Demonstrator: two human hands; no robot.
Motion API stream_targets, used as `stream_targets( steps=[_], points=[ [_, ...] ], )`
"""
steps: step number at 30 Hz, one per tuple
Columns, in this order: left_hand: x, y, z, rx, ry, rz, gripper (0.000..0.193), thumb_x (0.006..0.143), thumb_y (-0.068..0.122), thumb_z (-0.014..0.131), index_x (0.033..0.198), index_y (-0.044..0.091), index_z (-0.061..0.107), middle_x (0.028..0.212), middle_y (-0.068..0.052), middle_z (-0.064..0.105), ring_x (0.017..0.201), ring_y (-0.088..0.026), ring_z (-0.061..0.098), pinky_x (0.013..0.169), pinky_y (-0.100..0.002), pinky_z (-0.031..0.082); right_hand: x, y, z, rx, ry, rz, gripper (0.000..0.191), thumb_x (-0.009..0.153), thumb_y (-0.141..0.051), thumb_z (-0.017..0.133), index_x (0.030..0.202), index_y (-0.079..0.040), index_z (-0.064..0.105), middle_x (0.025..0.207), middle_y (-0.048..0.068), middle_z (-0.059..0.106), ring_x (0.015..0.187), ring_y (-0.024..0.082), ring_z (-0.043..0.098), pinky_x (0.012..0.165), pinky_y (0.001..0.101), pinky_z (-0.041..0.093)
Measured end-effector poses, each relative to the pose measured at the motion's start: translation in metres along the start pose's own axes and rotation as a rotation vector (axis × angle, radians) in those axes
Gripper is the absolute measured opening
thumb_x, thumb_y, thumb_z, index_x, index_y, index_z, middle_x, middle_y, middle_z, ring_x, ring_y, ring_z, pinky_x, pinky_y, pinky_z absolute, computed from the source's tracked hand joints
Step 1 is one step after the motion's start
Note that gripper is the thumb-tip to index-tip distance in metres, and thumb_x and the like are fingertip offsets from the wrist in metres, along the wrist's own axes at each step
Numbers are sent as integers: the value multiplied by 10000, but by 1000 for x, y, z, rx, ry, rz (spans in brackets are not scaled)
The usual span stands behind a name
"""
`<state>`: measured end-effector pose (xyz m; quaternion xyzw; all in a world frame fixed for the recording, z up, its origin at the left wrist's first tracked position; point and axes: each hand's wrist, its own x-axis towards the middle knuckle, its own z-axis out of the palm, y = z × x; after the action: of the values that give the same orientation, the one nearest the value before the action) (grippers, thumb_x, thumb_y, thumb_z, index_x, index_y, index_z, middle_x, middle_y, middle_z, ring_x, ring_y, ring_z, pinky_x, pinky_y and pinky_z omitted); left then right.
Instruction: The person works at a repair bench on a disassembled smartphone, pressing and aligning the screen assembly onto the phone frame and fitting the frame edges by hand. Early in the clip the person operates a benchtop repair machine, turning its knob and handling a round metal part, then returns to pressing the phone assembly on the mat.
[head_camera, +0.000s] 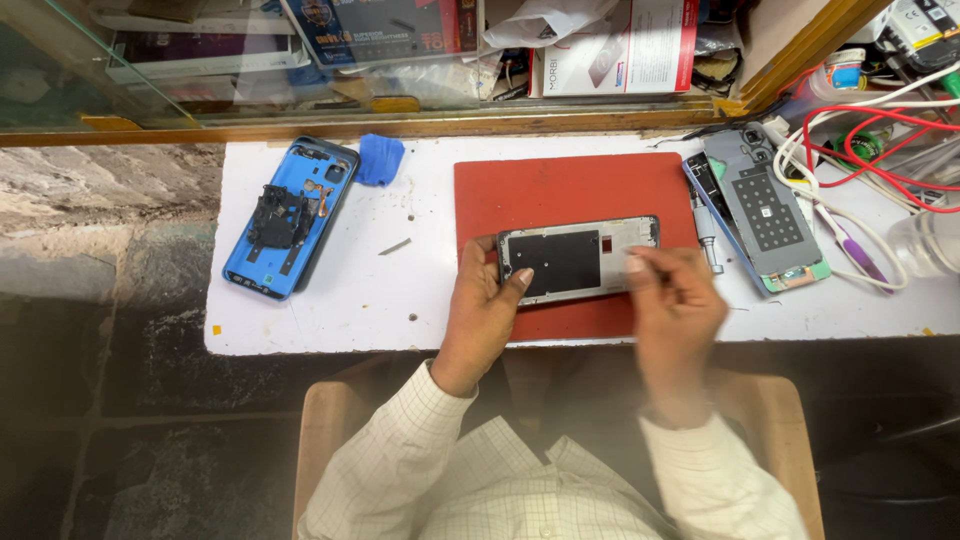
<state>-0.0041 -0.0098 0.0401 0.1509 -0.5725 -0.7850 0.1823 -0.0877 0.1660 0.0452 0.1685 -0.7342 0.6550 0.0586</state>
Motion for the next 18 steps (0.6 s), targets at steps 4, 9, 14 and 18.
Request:
stream_targets(
  steps=[4, 9, 14, 18],
  points=[
    [-4, -5, -2, -102, -47, 48, 417, 973, -100, 508, 1378, -46, 428, 1250, -125, 650, 1169, -149, 635, 1024, -282, 514, -19, -25, 50, 51, -47, -13, 118, 936, -30, 754, 1053, -19, 769, 969, 22, 666, 796, 61, 580, 675, 224, 465],
    [-8, -5, -2, -167, -74, 85, 290, 1013, -76, 490, 1300, -47, 527, 1217, -109, 657, 1149, -143, 636, 1010, -276, 522, -24, -43, 88, -166, 42, -255, 94, 919, -6, 767, 1010, -13, 744, 947, 71, 683, 844, 161, 644, 731, 287, 516],
    [-11, -1, 0, -128, -76, 76, 171, 1059, -28, 492, 1220, -39, 550, 1126, -93, 671, 1033, -128, 641, 913, -267, 553, -25, -44, 97, -245, 88, -334, 88, 911, 4, 765, 993, -17, 742, 941, 72, 683, 882, 210, 637, 770, 329, 522],
    [-11, 2, 1, -124, -79, 65, 170, 1049, -25, 494, 1210, -36, 549, 1107, -84, 676, 1021, -123, 648, 905, -263, 557, -24, -40, 99, -239, 91, -331, 77, 908, -1, 772, 976, -24, 744, 929, 60, 684, 867, 196, 631, 759, 323, 519]
  ],
)
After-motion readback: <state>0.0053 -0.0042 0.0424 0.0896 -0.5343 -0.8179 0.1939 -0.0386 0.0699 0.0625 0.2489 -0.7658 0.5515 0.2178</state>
